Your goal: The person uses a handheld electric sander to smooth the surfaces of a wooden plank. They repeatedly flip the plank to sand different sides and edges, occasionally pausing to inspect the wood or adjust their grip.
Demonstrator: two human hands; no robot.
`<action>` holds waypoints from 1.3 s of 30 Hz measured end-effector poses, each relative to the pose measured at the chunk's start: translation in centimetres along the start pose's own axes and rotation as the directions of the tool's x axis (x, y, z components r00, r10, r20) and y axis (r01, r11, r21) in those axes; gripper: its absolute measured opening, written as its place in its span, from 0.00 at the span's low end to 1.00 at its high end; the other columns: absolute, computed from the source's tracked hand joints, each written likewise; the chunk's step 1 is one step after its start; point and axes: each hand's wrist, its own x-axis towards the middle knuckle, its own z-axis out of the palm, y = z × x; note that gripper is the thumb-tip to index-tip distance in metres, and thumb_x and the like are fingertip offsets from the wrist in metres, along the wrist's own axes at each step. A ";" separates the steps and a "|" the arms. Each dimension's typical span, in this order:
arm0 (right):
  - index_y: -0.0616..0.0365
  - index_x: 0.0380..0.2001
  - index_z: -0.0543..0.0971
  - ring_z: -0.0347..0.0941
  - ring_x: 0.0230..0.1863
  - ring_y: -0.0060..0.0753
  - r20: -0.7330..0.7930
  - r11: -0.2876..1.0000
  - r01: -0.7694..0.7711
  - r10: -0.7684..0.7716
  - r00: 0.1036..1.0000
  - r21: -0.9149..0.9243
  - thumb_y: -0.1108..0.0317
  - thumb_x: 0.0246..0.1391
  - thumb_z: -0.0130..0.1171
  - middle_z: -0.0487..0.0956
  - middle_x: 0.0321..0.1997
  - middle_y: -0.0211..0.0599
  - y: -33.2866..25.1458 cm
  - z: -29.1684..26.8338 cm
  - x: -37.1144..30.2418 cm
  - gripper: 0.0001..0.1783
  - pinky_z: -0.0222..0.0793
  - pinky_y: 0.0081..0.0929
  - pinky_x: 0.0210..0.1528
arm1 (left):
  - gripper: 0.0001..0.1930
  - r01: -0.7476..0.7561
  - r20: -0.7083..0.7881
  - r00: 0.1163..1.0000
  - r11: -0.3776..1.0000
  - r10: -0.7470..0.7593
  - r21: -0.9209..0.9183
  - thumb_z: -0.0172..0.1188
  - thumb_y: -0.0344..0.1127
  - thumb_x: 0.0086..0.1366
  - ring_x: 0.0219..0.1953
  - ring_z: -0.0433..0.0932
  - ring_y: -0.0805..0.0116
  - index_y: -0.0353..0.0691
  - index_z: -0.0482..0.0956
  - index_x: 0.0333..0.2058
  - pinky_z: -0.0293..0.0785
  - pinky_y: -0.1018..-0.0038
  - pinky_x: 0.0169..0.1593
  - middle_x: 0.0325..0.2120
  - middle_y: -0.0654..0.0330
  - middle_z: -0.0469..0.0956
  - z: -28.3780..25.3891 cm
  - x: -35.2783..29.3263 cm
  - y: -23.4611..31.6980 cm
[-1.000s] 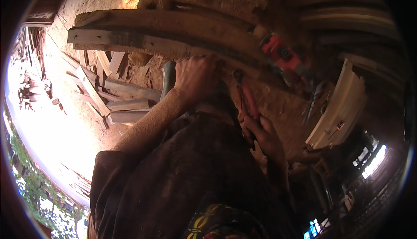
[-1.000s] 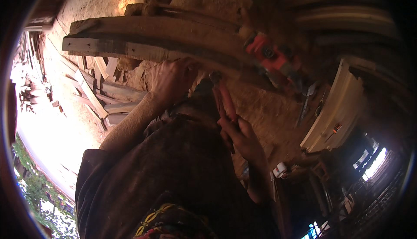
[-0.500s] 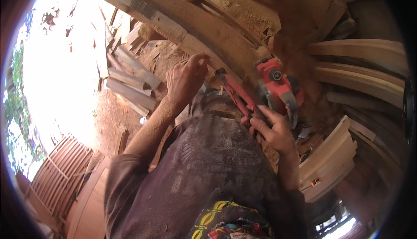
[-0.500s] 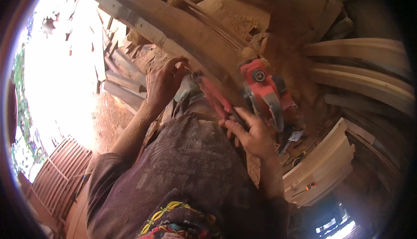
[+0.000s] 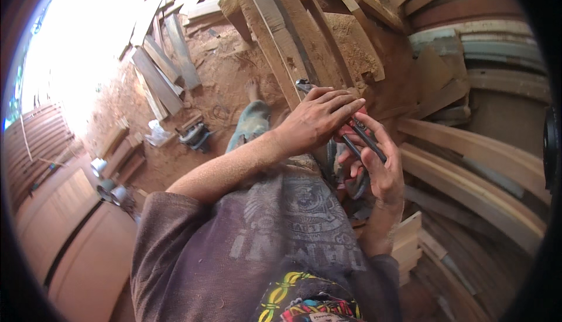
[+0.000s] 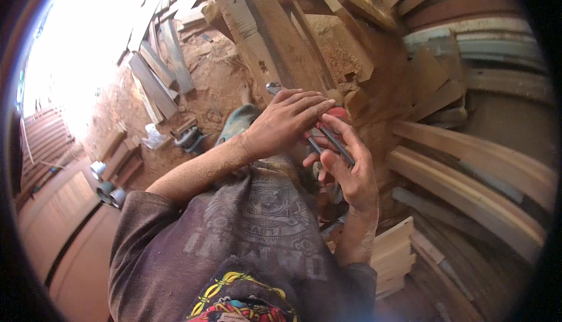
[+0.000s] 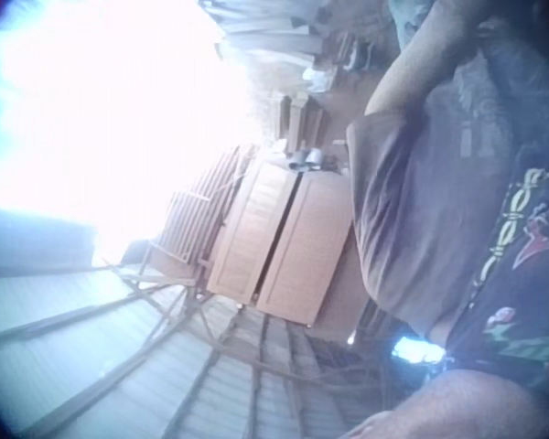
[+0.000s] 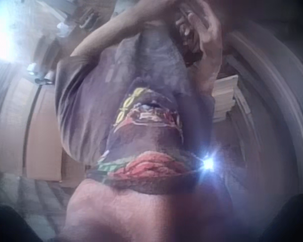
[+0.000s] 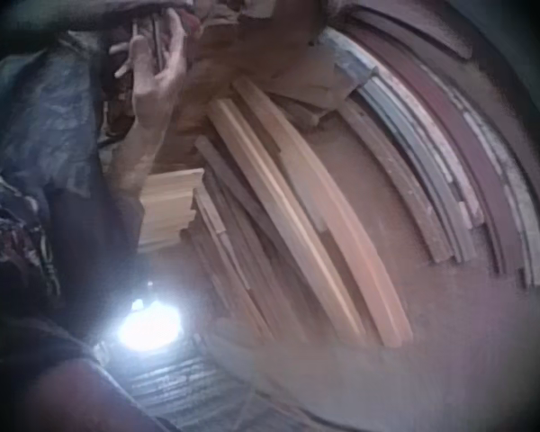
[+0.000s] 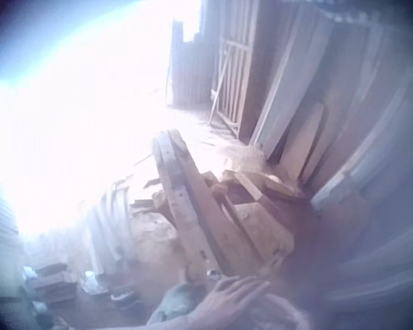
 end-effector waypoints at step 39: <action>0.57 0.78 0.64 0.78 0.59 0.34 -0.118 0.967 0.238 -0.248 0.962 -0.092 0.65 0.77 0.56 0.82 0.55 0.39 -2.7 -2.9 15.7 0.32 0.70 0.26 0.43 | 0.43 0.375 -0.406 0.843 0.926 -0.354 -0.029 0.70 0.41 0.59 0.51 0.76 0.58 0.35 0.66 0.71 0.70 0.63 0.51 0.51 0.55 0.74 -1.1 6.9 -4.2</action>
